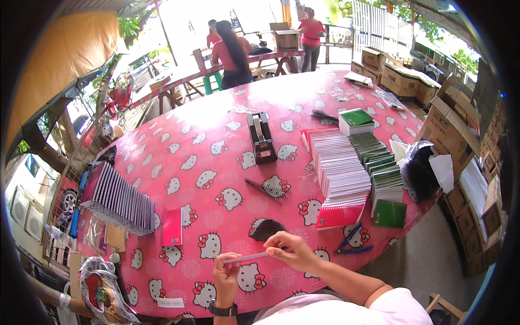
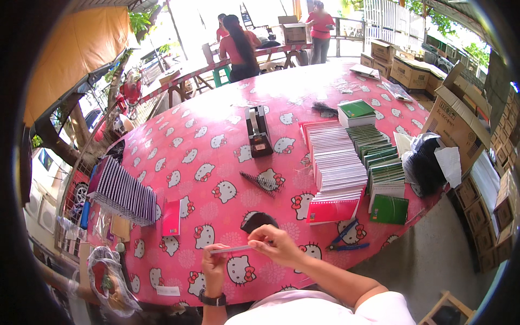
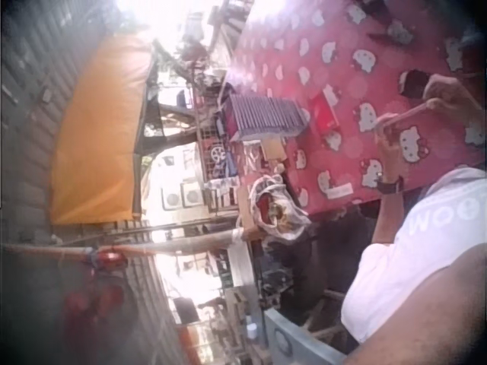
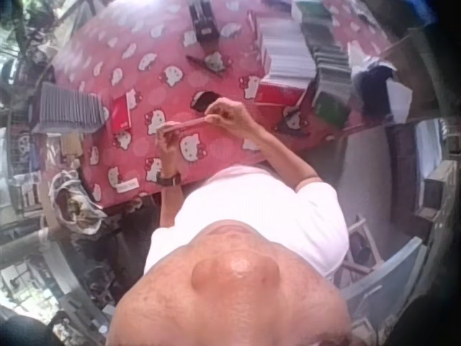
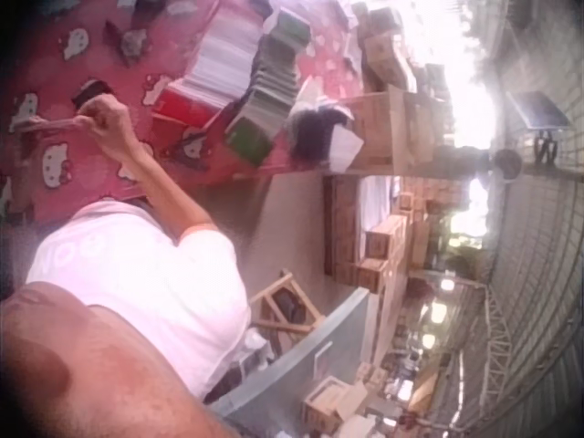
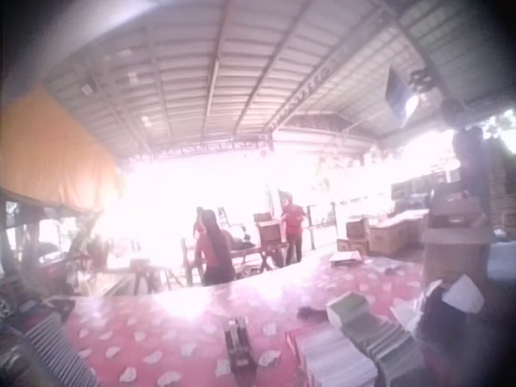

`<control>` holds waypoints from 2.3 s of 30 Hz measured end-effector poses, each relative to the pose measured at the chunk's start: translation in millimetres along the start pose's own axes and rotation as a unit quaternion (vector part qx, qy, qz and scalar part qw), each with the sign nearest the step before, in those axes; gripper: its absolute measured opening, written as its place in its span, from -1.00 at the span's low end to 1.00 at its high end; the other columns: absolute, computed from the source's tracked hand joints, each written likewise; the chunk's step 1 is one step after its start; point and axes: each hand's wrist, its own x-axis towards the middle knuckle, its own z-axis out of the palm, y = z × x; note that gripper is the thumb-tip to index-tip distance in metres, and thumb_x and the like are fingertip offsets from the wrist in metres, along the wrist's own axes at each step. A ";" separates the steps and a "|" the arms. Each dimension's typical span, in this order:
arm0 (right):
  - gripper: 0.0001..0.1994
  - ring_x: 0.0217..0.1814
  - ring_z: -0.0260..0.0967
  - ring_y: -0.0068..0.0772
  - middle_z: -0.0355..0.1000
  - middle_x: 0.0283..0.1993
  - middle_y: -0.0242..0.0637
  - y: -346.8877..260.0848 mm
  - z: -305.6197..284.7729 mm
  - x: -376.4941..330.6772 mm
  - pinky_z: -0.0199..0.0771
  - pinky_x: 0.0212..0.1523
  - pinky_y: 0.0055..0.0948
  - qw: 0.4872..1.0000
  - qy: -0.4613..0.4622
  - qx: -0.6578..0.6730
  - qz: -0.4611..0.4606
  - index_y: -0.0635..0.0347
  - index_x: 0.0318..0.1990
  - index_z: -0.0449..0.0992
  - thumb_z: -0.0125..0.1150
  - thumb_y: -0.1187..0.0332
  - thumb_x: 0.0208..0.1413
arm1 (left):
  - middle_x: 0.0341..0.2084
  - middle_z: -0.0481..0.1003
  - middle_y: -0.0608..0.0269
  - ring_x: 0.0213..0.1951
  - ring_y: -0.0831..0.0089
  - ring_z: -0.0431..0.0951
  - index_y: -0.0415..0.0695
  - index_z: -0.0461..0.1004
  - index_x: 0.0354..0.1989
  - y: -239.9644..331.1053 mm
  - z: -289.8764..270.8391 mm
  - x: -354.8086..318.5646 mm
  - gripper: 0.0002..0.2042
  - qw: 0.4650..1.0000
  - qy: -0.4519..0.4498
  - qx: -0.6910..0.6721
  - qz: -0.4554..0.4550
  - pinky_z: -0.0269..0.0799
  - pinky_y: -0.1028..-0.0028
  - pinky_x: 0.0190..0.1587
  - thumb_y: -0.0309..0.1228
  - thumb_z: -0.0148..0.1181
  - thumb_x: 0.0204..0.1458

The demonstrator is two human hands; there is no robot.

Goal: The person assembles spiral-bound notebooks by inserting a black plastic spiral binding into the punched holes of a pink cover and pages. They repeatedly pick up a notebook, insert the spiral, and place the finished unit on a growing stack on the table.

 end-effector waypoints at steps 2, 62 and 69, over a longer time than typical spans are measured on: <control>-0.86 -0.29 0.31 -0.64 0.39 -0.36 -0.42 13.2 24.8 -1.6 0.33 -0.29 -0.58 0.997 0.040 0.055 0.028 0.21 -0.20 0.45 0.20 0.41 0.12 | -0.27 0.46 0.26 -0.20 0.48 0.47 -0.16 0.36 -0.14 -3.3 1.3 -7.5 -0.74 0.999 0.037 0.010 -0.004 0.35 0.53 -0.07 -0.72 0.08 0.01; -0.53 -0.04 0.41 -0.06 0.42 -0.13 -0.06 1.9 -44.3 145.6 0.42 -0.08 -0.18 0.849 -0.037 -0.518 0.100 0.23 -0.18 0.33 0.35 0.10 -0.10 | -0.43 0.52 0.42 -0.35 0.42 0.44 0.00 0.59 -0.24 27.8 33.0 25.9 -0.77 0.872 -0.026 0.435 0.222 0.27 0.42 -0.25 -0.53 0.23 -0.11; -0.75 -0.38 0.40 -0.35 0.44 -0.33 -0.17 -23.2 -37.5 124.0 0.40 -0.32 -0.40 0.948 0.022 -0.304 -0.087 0.25 -0.14 0.38 0.10 0.24 0.19 | -0.44 0.52 0.43 -0.36 0.44 0.43 0.00 0.59 -0.24 31.0 31.1 27.6 -0.75 0.871 -0.041 0.430 0.236 0.25 0.44 -0.27 -0.56 0.24 -0.14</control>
